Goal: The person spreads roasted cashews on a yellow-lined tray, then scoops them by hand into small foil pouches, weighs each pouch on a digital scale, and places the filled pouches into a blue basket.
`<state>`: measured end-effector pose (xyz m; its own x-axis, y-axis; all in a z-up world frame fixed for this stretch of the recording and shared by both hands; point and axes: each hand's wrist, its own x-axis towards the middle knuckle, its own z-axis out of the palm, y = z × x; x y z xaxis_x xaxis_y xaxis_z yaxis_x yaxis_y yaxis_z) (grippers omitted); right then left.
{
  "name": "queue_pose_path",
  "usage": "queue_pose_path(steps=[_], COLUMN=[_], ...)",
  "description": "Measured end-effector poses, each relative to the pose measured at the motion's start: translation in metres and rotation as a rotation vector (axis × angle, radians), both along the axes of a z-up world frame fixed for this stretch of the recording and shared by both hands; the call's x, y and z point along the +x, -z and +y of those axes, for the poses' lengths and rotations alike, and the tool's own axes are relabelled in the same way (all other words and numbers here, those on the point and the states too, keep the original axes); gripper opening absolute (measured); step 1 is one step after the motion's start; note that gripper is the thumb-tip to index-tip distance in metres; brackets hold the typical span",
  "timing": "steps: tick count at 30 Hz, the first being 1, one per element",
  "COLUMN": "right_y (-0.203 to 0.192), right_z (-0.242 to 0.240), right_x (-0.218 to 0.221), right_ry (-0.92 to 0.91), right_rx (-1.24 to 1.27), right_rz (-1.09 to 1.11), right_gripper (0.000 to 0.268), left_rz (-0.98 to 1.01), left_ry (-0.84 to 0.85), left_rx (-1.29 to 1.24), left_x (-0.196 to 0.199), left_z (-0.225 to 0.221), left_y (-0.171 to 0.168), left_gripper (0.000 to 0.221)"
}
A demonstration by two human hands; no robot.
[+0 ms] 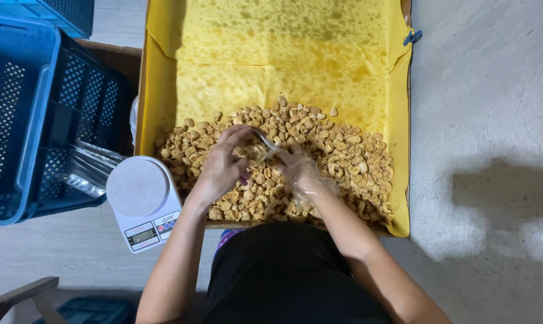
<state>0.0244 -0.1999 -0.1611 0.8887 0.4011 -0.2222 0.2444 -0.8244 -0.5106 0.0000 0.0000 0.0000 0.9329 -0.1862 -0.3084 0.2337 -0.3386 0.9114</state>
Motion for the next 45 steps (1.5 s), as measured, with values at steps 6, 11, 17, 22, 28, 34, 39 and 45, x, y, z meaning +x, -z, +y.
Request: queue_pose_path(steps=[6, 11, 17, 22, 28, 34, 39, 45], right_y=[0.023, -0.007, -0.140, -0.187, -0.213, -0.214, -0.151, -0.107], right_z=[-0.012, -0.022, -0.075, -0.059, -0.042, -0.068, -0.062, -0.052], right_x=[0.003, 0.013, -0.001, 0.004, 0.008, -0.019, -0.030, -0.018], right_ry=[0.110, 0.354, 0.531, 0.031, -0.064, 0.062, 0.160, 0.429], right_rx=[-0.365, 0.162, 0.924, 1.031, 1.150, 1.498, 1.541, 0.834], right_rz=[0.490, 0.681, 0.683, 0.652, 0.347, 0.404, 0.651, 0.613], right_gripper=[0.057, 0.022, 0.024, 0.034, 0.044, 0.049, 0.046, 0.044], left_rz=[0.060, -0.043, -0.221, 0.056, 0.112, 0.032, 0.014, -0.139], left_ry=[0.019, 0.103, 0.143, 0.135, 0.016, -0.016, -0.056, -0.296], left_rx=[-0.015, 0.053, -0.006, -0.067, -0.216, -0.171, -0.150, -0.258], left_x=[-0.018, -0.036, 0.003, -0.001, 0.000, -0.012, -0.018, -0.055], left_z=[0.007, -0.003, -0.025, -0.029, -0.031, -0.016, 0.010, 0.065], left_y=[-0.025, -0.043, 0.031, 0.048, 0.023, 0.024, 0.012, -0.019], left_gripper=[0.065, 0.063, 0.062, 0.063, 0.068, 0.068, 0.060, 0.057])
